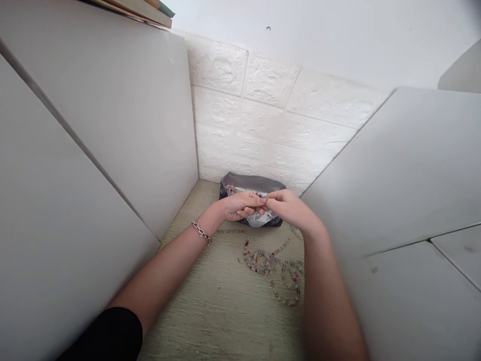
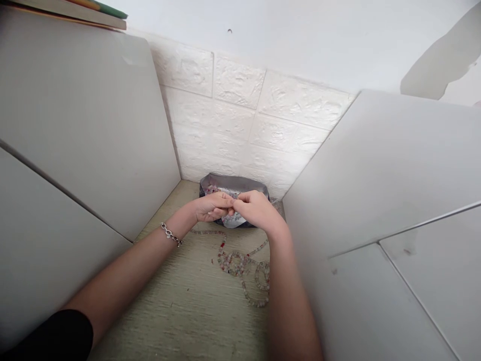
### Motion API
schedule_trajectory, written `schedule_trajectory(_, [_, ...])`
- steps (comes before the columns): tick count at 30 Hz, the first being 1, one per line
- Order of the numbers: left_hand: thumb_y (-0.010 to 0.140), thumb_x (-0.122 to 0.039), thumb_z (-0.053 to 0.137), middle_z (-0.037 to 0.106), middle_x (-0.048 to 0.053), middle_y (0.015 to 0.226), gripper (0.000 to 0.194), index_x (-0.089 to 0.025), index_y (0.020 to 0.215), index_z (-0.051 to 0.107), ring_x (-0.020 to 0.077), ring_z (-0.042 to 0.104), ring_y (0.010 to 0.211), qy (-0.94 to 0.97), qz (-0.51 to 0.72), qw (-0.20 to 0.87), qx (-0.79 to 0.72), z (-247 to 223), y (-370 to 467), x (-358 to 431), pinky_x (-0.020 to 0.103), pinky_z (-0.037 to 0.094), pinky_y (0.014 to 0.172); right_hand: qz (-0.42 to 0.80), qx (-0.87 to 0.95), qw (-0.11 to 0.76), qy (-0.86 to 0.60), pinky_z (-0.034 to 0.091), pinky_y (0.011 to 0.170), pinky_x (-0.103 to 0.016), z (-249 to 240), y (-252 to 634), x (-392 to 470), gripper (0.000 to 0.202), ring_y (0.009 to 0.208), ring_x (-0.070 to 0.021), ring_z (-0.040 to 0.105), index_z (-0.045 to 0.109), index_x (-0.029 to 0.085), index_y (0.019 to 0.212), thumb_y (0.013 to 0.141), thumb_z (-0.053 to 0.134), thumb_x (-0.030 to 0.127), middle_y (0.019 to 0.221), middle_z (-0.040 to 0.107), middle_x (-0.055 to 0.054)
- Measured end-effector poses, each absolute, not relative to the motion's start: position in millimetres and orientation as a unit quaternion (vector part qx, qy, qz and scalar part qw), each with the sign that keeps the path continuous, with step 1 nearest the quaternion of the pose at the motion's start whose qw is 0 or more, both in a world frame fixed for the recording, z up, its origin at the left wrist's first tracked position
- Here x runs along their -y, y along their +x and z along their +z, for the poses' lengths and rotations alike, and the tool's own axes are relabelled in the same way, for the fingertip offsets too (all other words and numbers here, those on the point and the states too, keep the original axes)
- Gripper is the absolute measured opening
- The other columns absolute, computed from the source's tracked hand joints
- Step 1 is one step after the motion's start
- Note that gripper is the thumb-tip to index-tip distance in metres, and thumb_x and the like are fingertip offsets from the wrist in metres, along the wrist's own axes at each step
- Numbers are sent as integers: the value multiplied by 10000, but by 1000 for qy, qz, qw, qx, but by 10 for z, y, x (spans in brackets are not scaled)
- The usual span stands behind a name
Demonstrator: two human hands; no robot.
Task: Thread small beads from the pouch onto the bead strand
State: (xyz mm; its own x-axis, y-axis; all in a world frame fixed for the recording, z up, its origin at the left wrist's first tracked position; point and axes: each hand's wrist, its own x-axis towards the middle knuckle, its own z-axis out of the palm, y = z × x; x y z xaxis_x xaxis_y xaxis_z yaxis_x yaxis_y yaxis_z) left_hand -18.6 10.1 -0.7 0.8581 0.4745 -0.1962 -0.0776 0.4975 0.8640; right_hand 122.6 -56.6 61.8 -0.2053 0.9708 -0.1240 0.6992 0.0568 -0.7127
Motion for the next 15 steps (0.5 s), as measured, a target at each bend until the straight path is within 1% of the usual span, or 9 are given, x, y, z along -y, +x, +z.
schedule_trajectory(2, [751,-209,569,467,-25,445,147,-97,657,588,-8,264,298,479,161,837,-210,-17,-188,-104,99,169,259,329,705,198,-596,232,454,-231,625,1227,575,269,488,-87,324,593,160,587,687,402,322,512,441,18])
schedule_trajectory(5, [754,-211,567,456,-29,446,150,-97,656,583,-10,256,299,476,162,838,-210,-8,-193,-97,101,160,259,323,706,203,-596,223,449,-233,611,1246,565,280,482,-86,310,586,158,592,694,394,333,508,420,20])
schedule_trajectory(8, [762,-208,555,462,-25,472,169,-95,638,569,-17,242,300,465,161,844,-214,0,-194,-96,102,141,255,333,699,217,-594,218,452,-233,578,1271,537,250,483,-84,297,557,162,583,685,381,306,512,404,25])
schedule_trajectory(11, [785,-195,520,498,-6,528,181,-93,641,564,-22,244,306,456,155,850,-212,-20,-189,-117,98,132,254,363,687,238,-583,211,451,-234,539,1288,504,203,484,-84,288,500,166,551,664,371,274,508,381,28])
schedule_trajectory(15, [788,-201,516,505,-1,561,185,-91,647,563,-28,236,313,453,157,852,-211,-52,-187,-143,95,130,259,390,664,259,-583,172,433,-238,496,1302,477,143,470,-77,230,401,176,514,636,366,241,493,284,39])
